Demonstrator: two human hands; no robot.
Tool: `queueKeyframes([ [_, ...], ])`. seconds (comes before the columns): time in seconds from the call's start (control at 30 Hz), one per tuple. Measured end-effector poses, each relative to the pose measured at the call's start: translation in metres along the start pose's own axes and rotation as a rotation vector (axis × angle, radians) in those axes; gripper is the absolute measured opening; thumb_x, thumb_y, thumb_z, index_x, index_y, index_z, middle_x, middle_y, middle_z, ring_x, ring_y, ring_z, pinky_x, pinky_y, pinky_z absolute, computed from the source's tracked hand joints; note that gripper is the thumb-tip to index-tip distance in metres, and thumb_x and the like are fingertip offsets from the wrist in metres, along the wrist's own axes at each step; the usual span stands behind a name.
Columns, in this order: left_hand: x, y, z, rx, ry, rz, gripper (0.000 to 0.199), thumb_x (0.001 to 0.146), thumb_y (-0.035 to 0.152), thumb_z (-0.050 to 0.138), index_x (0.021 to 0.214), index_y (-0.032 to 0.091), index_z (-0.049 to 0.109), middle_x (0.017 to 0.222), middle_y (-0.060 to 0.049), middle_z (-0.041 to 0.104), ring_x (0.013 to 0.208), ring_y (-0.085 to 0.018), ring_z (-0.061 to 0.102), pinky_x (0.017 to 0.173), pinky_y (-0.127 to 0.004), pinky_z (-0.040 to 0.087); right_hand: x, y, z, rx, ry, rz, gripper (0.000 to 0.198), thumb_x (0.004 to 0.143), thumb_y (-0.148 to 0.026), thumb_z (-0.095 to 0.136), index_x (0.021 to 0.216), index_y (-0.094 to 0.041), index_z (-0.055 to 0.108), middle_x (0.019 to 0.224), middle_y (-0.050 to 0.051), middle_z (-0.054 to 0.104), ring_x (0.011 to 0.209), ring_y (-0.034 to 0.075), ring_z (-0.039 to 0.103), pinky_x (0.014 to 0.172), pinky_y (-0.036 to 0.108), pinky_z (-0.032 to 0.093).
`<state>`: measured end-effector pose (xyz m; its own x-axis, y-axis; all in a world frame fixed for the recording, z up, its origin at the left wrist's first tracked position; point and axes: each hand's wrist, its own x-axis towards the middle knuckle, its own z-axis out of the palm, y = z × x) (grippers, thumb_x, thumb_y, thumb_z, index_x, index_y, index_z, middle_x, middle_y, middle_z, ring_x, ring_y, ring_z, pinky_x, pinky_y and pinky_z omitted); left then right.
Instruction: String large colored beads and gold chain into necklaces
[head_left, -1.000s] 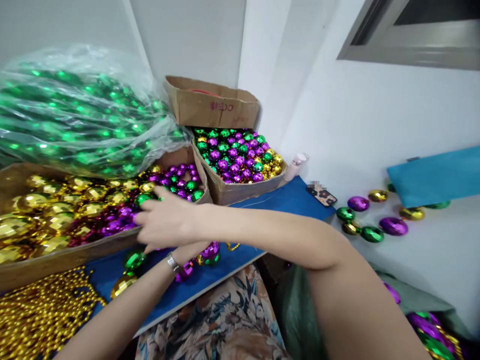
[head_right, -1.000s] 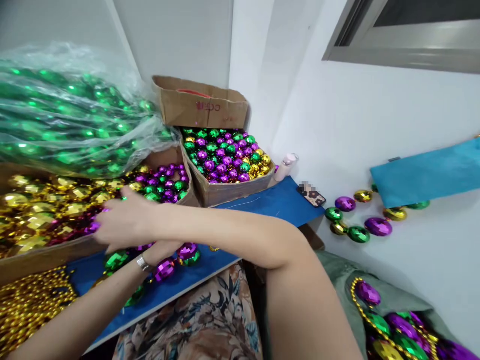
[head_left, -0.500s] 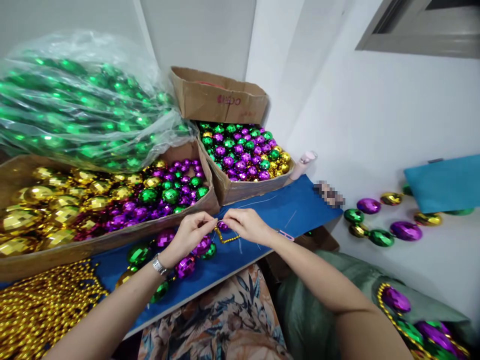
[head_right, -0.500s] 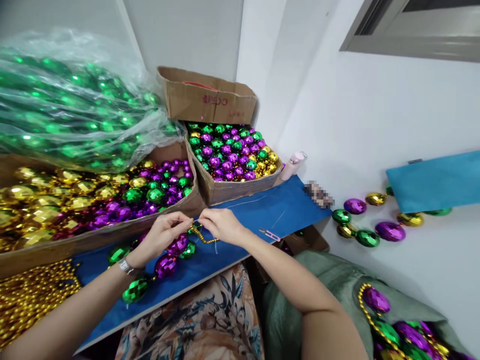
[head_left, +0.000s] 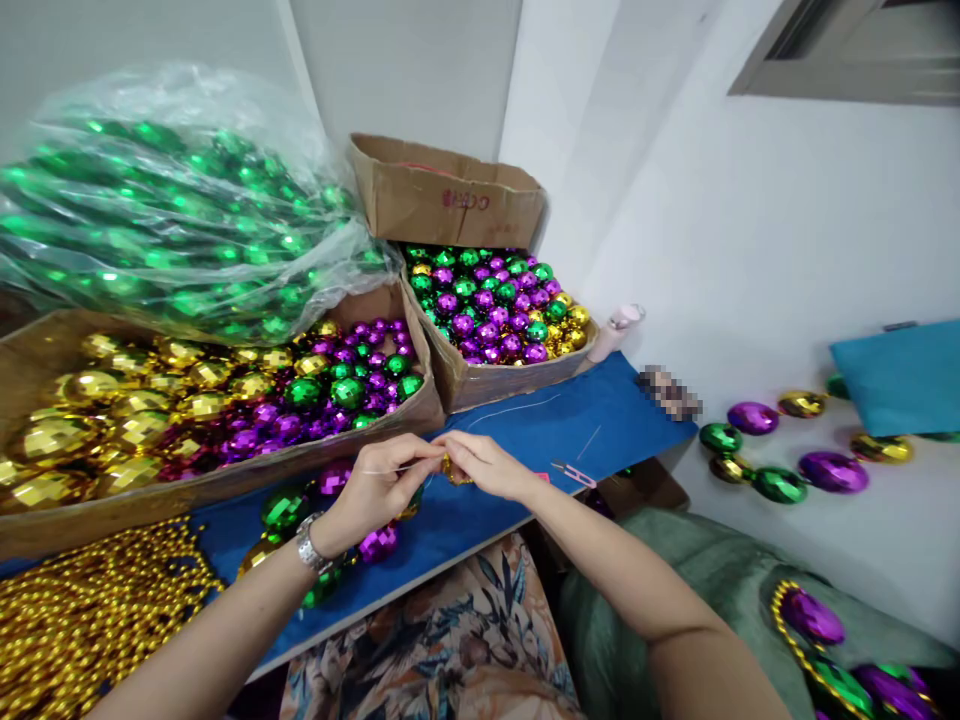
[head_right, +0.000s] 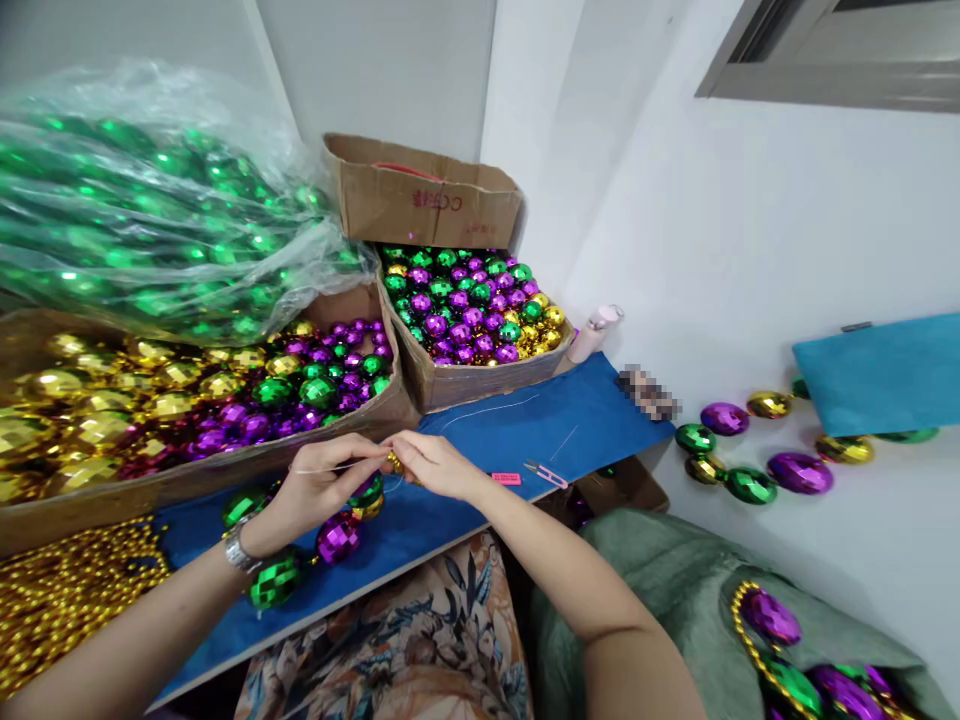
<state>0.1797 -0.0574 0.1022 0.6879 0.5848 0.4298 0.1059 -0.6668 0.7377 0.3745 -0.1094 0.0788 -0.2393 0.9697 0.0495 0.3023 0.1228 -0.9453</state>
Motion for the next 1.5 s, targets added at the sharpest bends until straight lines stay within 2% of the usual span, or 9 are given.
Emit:
queueKeyframes([
  [0.1,0.0,-0.005,-0.004,0.237,0.009,0.255,0.022,0.089,0.012,0.053,0.103,0.02,0.067,0.088,-0.006,0.072,0.079,-0.017,0.065,0.074,-0.031,0.05,0.007,0.015,0.009,0.337,-0.16,0.18,0.041,0.095,-0.053,0.043,0.109,-0.016,0.056,0.069,0.0,0.065,0.049,0.008,0.05,0.046,0.017,0.037],
  [0.23,-0.003,-0.014,-0.007,0.415,0.013,0.361,0.028,0.088,0.009,0.05,0.109,0.021,0.064,0.088,-0.007,0.071,0.078,-0.018,0.063,0.072,-0.032,0.049,0.009,0.023,0.009,0.547,-0.331,0.226,0.045,0.088,-0.054,0.057,0.104,-0.013,0.057,0.066,0.002,0.066,0.047,0.006,0.053,0.041,0.014,0.033],
  [0.73,-0.003,-0.007,-0.005,0.431,-0.004,0.446,0.031,0.087,0.007,0.049,0.113,0.02,0.062,0.091,-0.007,0.072,0.077,-0.017,0.064,0.069,-0.03,0.049,0.008,0.023,0.0,0.507,-0.406,0.119,0.047,0.078,-0.056,0.066,0.095,-0.013,0.057,0.082,0.001,0.06,0.046,0.004,0.05,0.043,0.015,0.033],
  [0.87,-0.005,-0.005,-0.004,0.305,-0.016,0.238,0.022,0.088,0.013,0.052,0.104,0.018,0.067,0.09,-0.007,0.072,0.08,-0.018,0.064,0.074,-0.031,0.049,0.006,0.003,-0.012,0.012,-0.2,-0.043,0.023,0.09,-0.038,0.053,0.088,-0.016,0.058,0.076,-0.001,0.056,0.062,0.009,0.053,0.06,0.02,0.041],
  [1.0,-0.004,-0.007,0.002,-0.068,-0.023,-0.233,0.015,0.087,0.028,0.059,0.087,0.016,0.068,0.076,-0.005,0.071,0.066,-0.016,0.064,0.06,-0.025,0.049,-0.005,-0.019,-0.01,-0.581,0.078,-0.277,0.012,0.089,-0.018,0.049,0.082,-0.016,0.058,0.082,0.003,0.057,0.077,0.013,0.053,0.071,0.023,0.04],
  [1.17,-0.001,-0.009,0.005,-0.38,0.039,-0.449,0.017,0.079,0.031,0.069,0.085,0.015,0.069,0.08,-0.006,0.073,0.068,-0.016,0.065,0.061,-0.024,0.05,-0.025,-0.021,0.012,-0.85,-0.072,-0.334,0.015,0.092,-0.024,0.051,0.084,-0.018,0.061,0.082,0.003,0.06,0.07,0.013,0.054,0.065,0.023,0.04],
  [1.23,-0.001,-0.005,0.004,-0.33,0.044,-0.391,0.014,0.078,0.029,0.07,0.082,0.015,0.071,0.079,-0.006,0.073,0.069,-0.016,0.066,0.063,-0.025,0.051,-0.026,-0.019,0.011,-0.748,-0.084,-0.344,0.017,0.094,-0.028,0.051,0.086,-0.019,0.063,0.081,0.002,0.062,0.072,0.013,0.057,0.068,0.023,0.042],
  [1.37,-0.001,0.006,0.001,-0.18,0.027,-0.231,0.01,0.082,0.025,0.065,0.084,0.017,0.072,0.077,-0.004,0.073,0.068,-0.015,0.066,0.063,-0.024,0.052,-0.013,-0.014,-0.004,-0.336,0.18,-0.235,0.023,0.099,-0.031,0.042,0.104,-0.019,0.061,0.095,0.005,0.065,0.087,0.014,0.059,0.078,0.026,0.044],
  [1.5,0.0,0.009,-0.001,0.001,0.035,0.006,0.012,0.086,0.019,0.06,0.091,0.019,0.071,0.081,-0.005,0.073,0.07,-0.015,0.067,0.064,-0.025,0.052,-0.001,0.0,0.0,0.145,-0.042,0.011,0.033,0.096,-0.045,0.045,0.1,-0.017,0.06,0.071,-0.001,0.061,0.063,0.011,0.058,0.06,0.022,0.044],
])
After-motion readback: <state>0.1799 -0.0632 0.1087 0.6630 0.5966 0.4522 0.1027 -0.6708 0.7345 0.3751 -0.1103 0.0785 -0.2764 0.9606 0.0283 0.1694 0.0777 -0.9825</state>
